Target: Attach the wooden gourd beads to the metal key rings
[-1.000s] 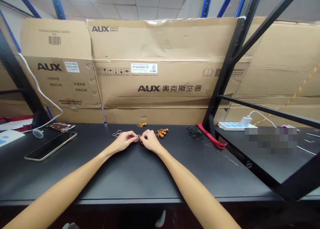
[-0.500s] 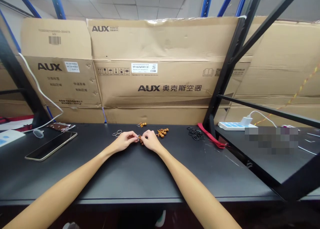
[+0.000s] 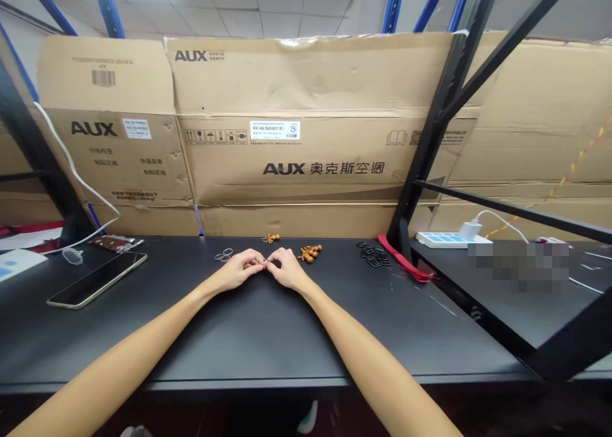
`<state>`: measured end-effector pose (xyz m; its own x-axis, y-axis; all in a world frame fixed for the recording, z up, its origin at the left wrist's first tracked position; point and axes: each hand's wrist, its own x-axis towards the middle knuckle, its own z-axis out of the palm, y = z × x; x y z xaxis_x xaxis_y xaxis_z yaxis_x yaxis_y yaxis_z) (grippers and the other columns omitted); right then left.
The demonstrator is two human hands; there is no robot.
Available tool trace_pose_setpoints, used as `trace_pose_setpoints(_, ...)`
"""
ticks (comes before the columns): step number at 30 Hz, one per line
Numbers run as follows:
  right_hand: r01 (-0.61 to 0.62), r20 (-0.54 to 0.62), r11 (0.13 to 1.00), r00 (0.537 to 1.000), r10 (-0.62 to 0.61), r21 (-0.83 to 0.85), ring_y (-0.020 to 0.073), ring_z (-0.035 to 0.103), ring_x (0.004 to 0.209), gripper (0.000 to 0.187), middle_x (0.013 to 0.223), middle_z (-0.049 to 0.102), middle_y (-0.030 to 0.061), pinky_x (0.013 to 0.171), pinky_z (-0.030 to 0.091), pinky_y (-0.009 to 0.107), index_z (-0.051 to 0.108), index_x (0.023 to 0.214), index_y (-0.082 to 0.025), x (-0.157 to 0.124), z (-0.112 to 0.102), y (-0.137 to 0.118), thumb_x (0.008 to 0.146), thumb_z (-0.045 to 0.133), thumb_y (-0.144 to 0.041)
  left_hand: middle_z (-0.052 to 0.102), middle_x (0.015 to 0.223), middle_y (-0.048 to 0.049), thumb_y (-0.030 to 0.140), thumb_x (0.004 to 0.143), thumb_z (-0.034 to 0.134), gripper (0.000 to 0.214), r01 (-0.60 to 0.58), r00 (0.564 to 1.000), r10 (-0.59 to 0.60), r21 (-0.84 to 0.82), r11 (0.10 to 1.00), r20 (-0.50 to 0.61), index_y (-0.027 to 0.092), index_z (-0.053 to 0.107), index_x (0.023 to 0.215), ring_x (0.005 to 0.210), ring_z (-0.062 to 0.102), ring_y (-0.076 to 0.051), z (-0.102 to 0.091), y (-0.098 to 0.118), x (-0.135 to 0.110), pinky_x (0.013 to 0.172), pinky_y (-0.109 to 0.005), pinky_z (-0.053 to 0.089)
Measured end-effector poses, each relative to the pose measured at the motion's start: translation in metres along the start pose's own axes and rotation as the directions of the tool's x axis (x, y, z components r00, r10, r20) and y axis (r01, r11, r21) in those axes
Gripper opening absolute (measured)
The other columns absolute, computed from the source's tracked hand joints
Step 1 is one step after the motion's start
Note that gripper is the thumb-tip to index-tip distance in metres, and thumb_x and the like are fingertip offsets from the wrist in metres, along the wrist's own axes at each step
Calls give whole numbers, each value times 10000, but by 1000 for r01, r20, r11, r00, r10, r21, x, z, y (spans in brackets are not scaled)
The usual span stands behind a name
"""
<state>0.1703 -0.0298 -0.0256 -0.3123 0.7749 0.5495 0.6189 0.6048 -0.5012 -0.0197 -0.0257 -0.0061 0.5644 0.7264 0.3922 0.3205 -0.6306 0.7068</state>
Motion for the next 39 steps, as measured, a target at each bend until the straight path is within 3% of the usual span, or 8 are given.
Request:
trace_pose_setpoints(8,166,25,943,986,-166,-287,204,442,914,77,934,583,71,783,367,327,609,826,-178,-3,-4,-14,842,537,-202,600,974,-56,445,825,529,308,46,999,-44,120,992,-16,167,646,768,751,564,-133,1,1,0,724,-275,480)
trace_pose_setpoints(14,119,19,950,993,-119,-290,197,440,893,171,973,573,65,789,380,337,617,991,-201,-5,-3,-10,858,553,-288,582,974,-49,423,837,520,283,49,999,-50,98,994,9,179,665,843,793,559,-139,-4,0,1,701,-258,465)
trace_pose_setpoints(19,130,25,946,991,-128,-298,205,440,914,134,980,574,80,779,386,351,669,887,-200,-3,-3,-4,862,552,-261,574,997,-48,450,834,526,300,39,998,-42,77,996,39,188,669,861,790,560,-134,-4,-3,1,699,-253,467)
trace_pose_setpoints(24,163,13,942,986,-167,-294,207,434,918,132,944,589,74,781,378,357,683,828,-200,-3,-4,-5,854,563,-246,570,1010,-43,479,819,536,329,53,998,-55,175,983,5,185,674,770,746,555,-126,-4,-1,0,706,-266,477)
trace_pose_setpoints(31,233,85,911,973,-217,-341,202,437,912,140,912,608,73,738,339,326,681,840,-190,-2,-4,-12,862,578,-282,582,984,-42,479,791,568,322,9,999,-1,266,964,-32,185,655,693,828,574,-156,-2,7,-2,778,-283,483)
trace_pose_setpoints(39,215,105,918,976,-191,-333,191,451,909,177,907,612,61,749,344,322,672,860,-197,-3,-2,-12,899,515,-270,578,1004,-65,307,810,528,202,-15,999,30,331,944,-38,180,637,697,879,568,-186,-1,7,-1,874,-356,456)
